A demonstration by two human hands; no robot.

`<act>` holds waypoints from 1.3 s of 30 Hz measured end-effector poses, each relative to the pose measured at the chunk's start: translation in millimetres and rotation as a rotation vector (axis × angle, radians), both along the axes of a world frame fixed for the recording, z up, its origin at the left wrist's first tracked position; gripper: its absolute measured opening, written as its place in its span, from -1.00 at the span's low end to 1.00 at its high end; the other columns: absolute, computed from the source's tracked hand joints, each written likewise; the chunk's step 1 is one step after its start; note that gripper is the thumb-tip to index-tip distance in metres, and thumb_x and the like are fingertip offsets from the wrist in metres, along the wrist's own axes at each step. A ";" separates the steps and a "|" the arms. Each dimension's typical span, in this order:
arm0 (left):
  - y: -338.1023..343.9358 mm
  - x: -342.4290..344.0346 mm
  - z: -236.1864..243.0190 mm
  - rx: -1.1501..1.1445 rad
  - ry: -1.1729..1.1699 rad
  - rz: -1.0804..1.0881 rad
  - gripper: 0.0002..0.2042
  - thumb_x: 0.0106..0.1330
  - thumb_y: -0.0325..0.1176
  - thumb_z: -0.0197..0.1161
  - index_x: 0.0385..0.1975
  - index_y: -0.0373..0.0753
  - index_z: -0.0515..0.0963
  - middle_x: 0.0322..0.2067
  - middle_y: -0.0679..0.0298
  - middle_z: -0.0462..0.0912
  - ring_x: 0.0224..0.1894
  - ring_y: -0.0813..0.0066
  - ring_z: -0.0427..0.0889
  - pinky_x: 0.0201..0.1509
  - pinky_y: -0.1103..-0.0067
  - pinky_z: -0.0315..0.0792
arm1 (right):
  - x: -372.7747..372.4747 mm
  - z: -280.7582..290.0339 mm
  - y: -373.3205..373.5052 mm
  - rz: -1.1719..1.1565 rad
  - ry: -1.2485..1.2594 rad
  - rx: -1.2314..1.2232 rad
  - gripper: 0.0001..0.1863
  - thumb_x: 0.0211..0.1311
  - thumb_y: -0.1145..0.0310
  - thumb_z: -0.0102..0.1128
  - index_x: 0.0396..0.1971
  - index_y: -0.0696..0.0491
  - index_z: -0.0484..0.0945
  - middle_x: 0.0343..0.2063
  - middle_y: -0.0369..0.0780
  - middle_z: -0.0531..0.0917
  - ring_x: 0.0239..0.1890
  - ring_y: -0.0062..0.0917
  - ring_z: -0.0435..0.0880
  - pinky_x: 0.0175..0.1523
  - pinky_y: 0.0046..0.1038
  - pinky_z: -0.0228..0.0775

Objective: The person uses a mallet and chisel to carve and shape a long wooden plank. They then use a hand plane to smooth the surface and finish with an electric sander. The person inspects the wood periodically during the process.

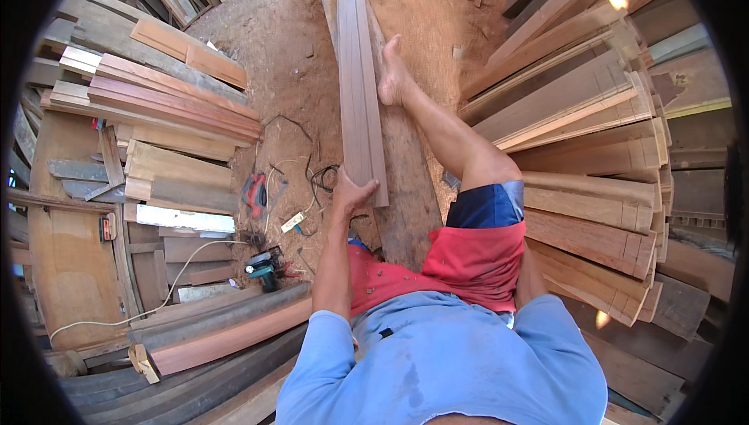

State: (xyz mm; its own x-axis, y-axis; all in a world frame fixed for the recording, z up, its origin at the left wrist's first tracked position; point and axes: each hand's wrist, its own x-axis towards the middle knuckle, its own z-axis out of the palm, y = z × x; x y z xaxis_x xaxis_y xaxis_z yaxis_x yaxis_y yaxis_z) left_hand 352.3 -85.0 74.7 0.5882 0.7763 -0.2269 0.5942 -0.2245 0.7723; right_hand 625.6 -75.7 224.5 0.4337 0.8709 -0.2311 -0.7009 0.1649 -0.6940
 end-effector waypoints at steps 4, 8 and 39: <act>4.2 3.4 -8.2 -0.120 -0.160 -0.018 -0.08 -0.09 -0.24 0.63 0.29 -0.39 0.25 0.09 0.00 0.56 0.14 0.17 0.59 0.24 0.34 0.48 | 6.3 2.0 -2.0 -0.053 -0.005 -0.031 -0.07 0.26 -0.41 -0.45 0.43 -0.18 -0.48 0.43 -0.24 -0.39 0.49 -0.27 -0.28 0.46 0.00 -0.04; 20.2 -36.0 -25.6 -0.315 -0.316 -0.026 -0.11 -0.04 -0.28 0.61 0.31 -0.37 0.24 0.09 0.06 0.56 0.14 0.21 0.58 0.23 0.33 0.50 | -0.2 -8.1 14.9 -0.074 -0.046 -0.065 0.01 0.31 -0.53 -0.60 0.51 -0.24 -0.66 0.55 -0.25 -0.56 0.60 -0.24 -0.43 0.56 0.05 -0.14; -107.7 32.9 299.7 -1.702 -1.565 -0.305 -0.45 0.49 -0.07 0.15 0.35 -0.26 0.33 0.26 -0.09 0.45 0.29 0.02 0.45 0.32 0.03 0.34 | -29.7 -12.7 -85.9 0.191 0.079 0.119 0.13 0.19 -0.64 -0.50 0.56 -0.18 -0.44 0.53 -0.05 -0.09 0.54 -0.14 0.04 0.41 0.25 0.11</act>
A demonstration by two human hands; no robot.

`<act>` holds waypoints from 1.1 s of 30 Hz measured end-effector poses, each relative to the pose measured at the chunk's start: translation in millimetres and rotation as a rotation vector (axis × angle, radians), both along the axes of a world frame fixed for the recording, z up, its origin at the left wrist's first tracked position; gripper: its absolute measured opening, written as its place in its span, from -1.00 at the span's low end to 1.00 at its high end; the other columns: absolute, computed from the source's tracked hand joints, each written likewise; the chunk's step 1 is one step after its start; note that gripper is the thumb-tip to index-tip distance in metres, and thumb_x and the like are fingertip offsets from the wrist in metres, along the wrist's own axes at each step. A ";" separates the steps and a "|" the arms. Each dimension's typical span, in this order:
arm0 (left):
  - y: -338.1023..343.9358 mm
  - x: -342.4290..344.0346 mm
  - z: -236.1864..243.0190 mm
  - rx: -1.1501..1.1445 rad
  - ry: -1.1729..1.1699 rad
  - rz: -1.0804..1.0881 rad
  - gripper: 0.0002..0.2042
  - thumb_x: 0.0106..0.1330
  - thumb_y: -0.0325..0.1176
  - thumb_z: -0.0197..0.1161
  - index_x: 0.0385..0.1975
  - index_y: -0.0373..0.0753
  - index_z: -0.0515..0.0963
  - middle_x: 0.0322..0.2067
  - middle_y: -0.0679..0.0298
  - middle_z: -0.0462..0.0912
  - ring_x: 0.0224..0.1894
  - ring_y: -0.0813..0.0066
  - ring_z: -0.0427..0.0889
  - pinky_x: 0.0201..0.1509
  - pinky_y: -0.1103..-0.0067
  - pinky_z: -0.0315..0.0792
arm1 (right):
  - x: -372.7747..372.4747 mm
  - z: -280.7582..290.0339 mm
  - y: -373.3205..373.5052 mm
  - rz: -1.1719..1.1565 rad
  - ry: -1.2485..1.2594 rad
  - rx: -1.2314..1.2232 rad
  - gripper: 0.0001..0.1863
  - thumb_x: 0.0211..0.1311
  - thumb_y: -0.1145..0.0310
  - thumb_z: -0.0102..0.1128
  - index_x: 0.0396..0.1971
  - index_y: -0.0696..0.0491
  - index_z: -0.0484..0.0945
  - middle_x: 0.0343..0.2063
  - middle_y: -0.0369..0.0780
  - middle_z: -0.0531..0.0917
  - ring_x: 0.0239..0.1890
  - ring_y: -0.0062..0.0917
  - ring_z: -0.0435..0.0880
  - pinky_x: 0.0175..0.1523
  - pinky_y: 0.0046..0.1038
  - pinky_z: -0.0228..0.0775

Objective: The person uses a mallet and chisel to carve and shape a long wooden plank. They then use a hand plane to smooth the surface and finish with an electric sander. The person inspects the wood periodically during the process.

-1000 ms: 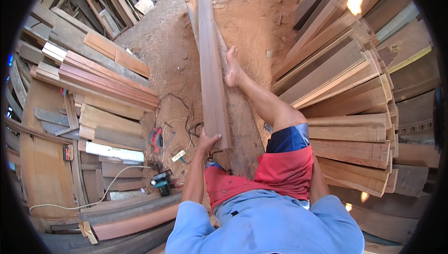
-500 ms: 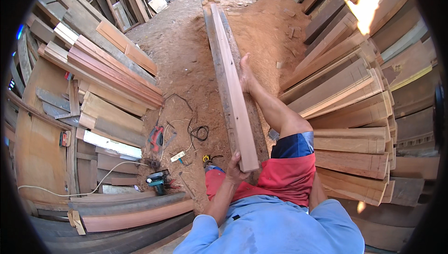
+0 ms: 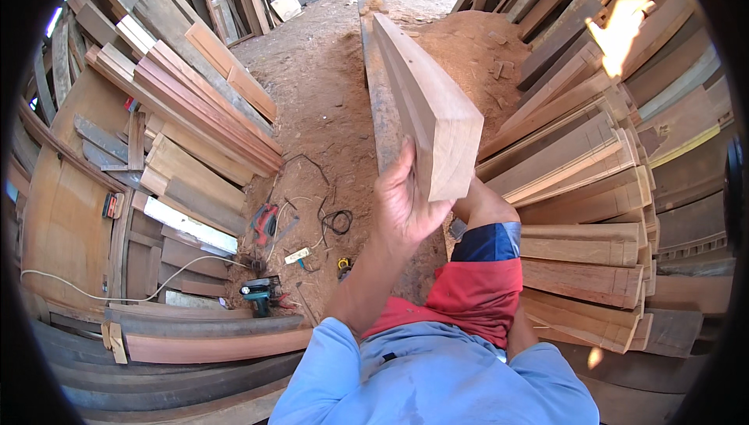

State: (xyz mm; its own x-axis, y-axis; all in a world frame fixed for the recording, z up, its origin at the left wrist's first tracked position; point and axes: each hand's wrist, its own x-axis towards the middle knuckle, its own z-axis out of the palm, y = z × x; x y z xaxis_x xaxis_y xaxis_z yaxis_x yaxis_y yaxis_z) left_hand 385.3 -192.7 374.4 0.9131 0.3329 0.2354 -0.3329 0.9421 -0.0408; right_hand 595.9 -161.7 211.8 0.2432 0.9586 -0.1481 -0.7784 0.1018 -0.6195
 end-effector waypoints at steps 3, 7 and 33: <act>2.0 2.0 9.3 0.020 -0.007 0.010 -0.46 0.48 -0.09 0.16 0.34 -0.26 0.35 0.27 -0.08 0.45 0.31 0.00 0.43 0.32 0.02 0.34 | -5.0 -2.1 -14.7 -0.025 -0.010 -0.024 0.14 0.19 -0.65 -0.49 0.56 -0.18 -0.45 0.53 -0.06 -0.10 0.54 -0.14 0.02 0.41 0.25 0.09; 1.3 2.5 9.9 0.031 -0.014 0.017 -0.46 0.47 -0.10 0.18 0.34 -0.26 0.35 0.26 -0.07 0.46 0.32 -0.02 0.41 0.31 0.02 0.35 | -5.7 -1.8 -24.7 -0.050 -0.016 -0.051 0.14 0.18 -0.65 -0.48 0.56 -0.19 -0.46 0.54 -0.06 -0.12 0.54 -0.14 0.01 0.42 0.24 0.07; 5.8 -23.9 -13.7 0.161 0.201 0.104 -0.44 0.41 0.09 0.20 0.22 -0.20 0.46 0.07 0.04 0.62 0.04 0.13 0.66 0.04 0.11 0.56 | -24.8 21.9 34.8 -0.157 -0.009 -0.069 0.19 0.14 -0.68 -0.41 0.55 -0.21 -0.50 0.55 -0.10 -0.22 0.57 -0.15 -0.11 0.49 0.19 -0.05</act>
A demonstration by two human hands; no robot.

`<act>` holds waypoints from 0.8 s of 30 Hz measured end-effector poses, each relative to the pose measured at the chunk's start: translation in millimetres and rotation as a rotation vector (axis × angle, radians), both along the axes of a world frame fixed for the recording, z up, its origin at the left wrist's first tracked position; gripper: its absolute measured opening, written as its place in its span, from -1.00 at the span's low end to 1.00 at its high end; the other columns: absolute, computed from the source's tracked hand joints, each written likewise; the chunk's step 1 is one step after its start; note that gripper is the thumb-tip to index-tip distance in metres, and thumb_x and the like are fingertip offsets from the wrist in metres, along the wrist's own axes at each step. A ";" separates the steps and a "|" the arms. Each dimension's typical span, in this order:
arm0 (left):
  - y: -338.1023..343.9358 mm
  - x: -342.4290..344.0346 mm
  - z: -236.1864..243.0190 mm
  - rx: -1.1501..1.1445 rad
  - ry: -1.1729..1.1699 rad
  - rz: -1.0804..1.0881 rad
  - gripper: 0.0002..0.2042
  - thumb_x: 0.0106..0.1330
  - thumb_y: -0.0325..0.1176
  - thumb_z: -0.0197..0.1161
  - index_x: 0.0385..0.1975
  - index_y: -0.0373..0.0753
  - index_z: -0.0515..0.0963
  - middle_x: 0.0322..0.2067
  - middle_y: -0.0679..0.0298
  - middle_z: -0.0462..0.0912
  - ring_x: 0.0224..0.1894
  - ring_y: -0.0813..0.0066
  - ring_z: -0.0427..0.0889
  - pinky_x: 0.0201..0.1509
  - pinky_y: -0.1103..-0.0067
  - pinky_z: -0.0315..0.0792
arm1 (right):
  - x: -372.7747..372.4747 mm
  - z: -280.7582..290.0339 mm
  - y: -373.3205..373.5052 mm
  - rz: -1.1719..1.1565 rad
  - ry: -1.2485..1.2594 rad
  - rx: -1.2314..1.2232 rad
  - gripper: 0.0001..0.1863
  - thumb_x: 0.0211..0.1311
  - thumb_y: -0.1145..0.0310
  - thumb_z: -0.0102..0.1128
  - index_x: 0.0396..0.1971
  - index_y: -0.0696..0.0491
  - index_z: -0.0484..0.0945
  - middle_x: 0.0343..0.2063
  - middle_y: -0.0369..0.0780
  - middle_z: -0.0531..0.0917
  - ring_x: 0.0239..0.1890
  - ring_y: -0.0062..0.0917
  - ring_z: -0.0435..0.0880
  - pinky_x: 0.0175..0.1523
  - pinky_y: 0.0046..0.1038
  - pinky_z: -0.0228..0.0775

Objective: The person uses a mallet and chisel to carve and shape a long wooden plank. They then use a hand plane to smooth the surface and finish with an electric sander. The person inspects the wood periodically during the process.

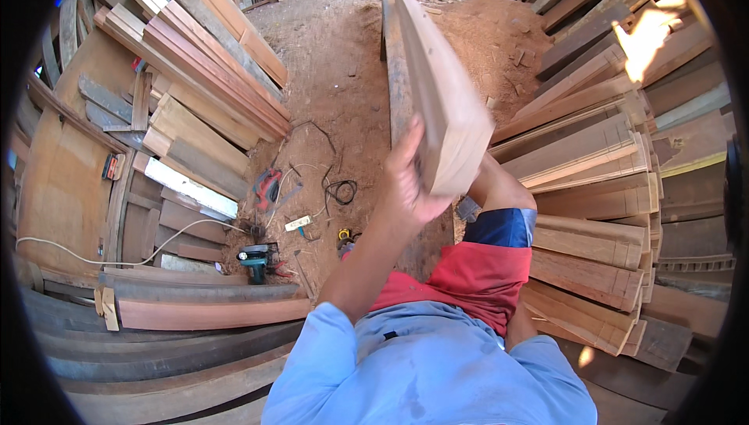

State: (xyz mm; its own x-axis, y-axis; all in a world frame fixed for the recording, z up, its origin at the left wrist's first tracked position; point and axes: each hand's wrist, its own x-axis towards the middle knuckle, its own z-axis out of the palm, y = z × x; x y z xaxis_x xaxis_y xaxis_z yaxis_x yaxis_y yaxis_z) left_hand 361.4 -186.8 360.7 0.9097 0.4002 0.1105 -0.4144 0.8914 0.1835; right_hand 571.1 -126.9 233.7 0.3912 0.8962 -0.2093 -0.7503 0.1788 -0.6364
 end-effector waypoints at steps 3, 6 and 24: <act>-7.9 -21.5 -63.7 0.010 0.248 -0.001 -0.40 0.36 0.12 0.22 0.23 -0.20 0.44 0.00 0.00 0.63 -0.05 0.16 0.68 -0.09 0.22 0.61 | 19.8 0.9 9.3 -0.060 -0.004 0.012 0.20 0.13 -0.68 -0.40 0.55 -0.21 -0.51 0.56 -0.11 -0.23 0.57 -0.15 -0.13 0.49 0.19 -0.07; -1.7 -72.8 -155.1 0.004 0.392 0.040 -0.38 0.28 0.06 0.30 0.23 -0.19 0.42 -0.06 0.02 0.64 -0.12 0.20 0.70 -0.13 0.27 0.64 | 4.0 0.0 45.3 -0.045 0.029 0.009 0.20 0.12 -0.69 -0.39 0.55 -0.21 -0.52 0.56 -0.11 -0.25 0.57 -0.15 -0.14 0.50 0.18 -0.08; 61.1 -146.2 -308.5 1.317 1.296 0.149 0.15 -0.19 -0.23 0.67 0.44 -0.32 0.03 0.19 -0.11 0.47 0.25 0.08 0.51 0.34 0.31 0.40 | 45.6 -28.0 70.9 -0.288 -0.008 -0.152 0.19 0.10 -0.68 -0.30 0.45 -0.45 -0.75 0.55 -0.17 -0.48 0.59 -0.13 -0.26 0.55 0.19 -0.26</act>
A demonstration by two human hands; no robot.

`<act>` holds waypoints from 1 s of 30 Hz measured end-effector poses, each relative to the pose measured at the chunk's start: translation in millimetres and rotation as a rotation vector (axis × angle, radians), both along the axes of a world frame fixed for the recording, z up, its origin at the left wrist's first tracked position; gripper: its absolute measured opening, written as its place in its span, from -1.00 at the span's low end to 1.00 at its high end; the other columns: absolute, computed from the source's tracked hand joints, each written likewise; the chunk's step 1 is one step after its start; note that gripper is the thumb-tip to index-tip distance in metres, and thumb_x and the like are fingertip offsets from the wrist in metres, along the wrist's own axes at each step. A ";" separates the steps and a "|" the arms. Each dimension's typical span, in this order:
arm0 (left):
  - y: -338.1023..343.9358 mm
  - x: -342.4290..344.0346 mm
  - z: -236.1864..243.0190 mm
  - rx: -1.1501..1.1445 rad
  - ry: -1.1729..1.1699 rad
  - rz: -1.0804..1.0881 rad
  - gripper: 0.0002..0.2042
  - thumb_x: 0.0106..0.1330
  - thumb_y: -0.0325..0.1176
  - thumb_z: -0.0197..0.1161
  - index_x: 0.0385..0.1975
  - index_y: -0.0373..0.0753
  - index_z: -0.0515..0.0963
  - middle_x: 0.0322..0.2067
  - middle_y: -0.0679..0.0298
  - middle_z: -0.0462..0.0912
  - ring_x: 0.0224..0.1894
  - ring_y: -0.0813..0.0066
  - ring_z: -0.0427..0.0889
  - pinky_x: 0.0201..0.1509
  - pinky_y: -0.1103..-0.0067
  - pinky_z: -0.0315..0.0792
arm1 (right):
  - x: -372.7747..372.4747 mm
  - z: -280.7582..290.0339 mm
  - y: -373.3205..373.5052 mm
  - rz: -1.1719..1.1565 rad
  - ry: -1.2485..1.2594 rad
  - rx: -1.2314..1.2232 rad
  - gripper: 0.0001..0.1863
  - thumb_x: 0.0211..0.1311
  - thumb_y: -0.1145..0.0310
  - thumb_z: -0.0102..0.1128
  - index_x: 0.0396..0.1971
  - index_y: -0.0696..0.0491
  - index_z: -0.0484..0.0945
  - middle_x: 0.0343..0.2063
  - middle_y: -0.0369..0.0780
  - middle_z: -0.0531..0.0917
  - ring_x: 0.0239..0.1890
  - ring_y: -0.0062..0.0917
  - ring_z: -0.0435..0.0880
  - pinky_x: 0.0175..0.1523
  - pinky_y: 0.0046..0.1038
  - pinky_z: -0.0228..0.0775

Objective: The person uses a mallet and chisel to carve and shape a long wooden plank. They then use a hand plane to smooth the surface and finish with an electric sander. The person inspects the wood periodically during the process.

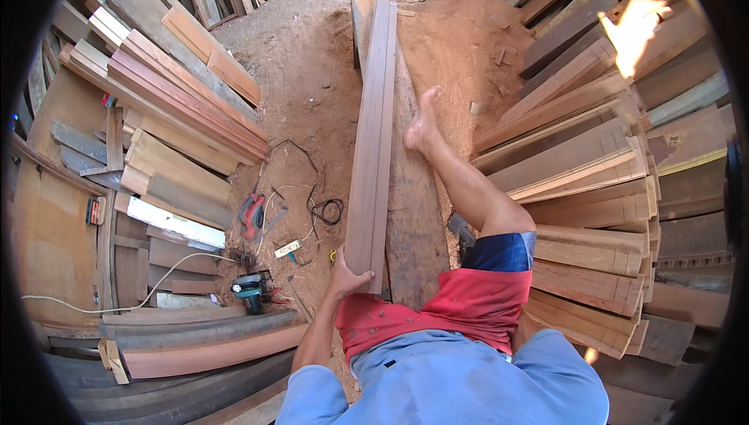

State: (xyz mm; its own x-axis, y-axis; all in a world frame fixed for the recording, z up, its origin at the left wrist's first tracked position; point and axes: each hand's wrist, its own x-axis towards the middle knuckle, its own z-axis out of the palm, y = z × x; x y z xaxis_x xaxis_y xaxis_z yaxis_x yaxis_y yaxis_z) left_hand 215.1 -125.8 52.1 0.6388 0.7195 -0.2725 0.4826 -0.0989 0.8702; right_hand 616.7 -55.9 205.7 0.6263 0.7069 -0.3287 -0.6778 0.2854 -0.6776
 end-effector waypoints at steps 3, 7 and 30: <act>-2.6 -1.8 1.2 -0.006 0.025 0.012 0.17 -0.18 -0.18 0.66 0.44 -0.33 0.02 0.20 -0.13 0.46 0.26 0.06 0.51 0.35 0.30 0.39 | 1.5 -5.9 5.8 -0.004 0.018 0.029 0.19 0.11 -0.67 -0.28 0.42 -0.47 -0.80 0.54 -0.20 -0.55 0.59 -0.09 -0.35 0.54 0.23 -0.36; -8.0 5.6 14.4 0.042 0.022 0.053 0.12 -0.16 -0.20 0.65 0.41 -0.36 0.06 0.19 -0.10 0.48 0.24 0.09 0.52 0.32 0.30 0.41 | 20.4 -26.2 8.7 0.023 -0.010 -0.002 0.19 0.13 -0.64 -0.24 0.41 -0.47 -0.83 0.53 -0.22 -0.62 0.58 -0.07 -0.47 0.53 0.26 -0.32; -43.5 8.7 20.1 -0.882 -0.573 0.014 -0.19 0.03 -0.06 0.52 0.26 -0.32 0.35 -0.02 0.23 0.60 -0.01 0.41 0.63 0.08 0.42 0.57 | 2.6 -15.1 5.3 0.044 -0.086 -0.086 0.15 0.15 -0.66 -0.33 0.42 -0.45 -0.80 0.53 -0.27 -0.62 0.59 -0.17 -0.41 0.53 0.20 -0.33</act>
State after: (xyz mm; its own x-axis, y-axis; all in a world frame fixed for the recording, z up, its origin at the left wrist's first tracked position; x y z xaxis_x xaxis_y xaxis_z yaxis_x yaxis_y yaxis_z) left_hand 223.8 -169.2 72.2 0.8310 0.4217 -0.3628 -0.0280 0.6830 0.7299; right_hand 619.4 -50.6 190.7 0.6242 0.7055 -0.3356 -0.6265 0.1952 -0.7546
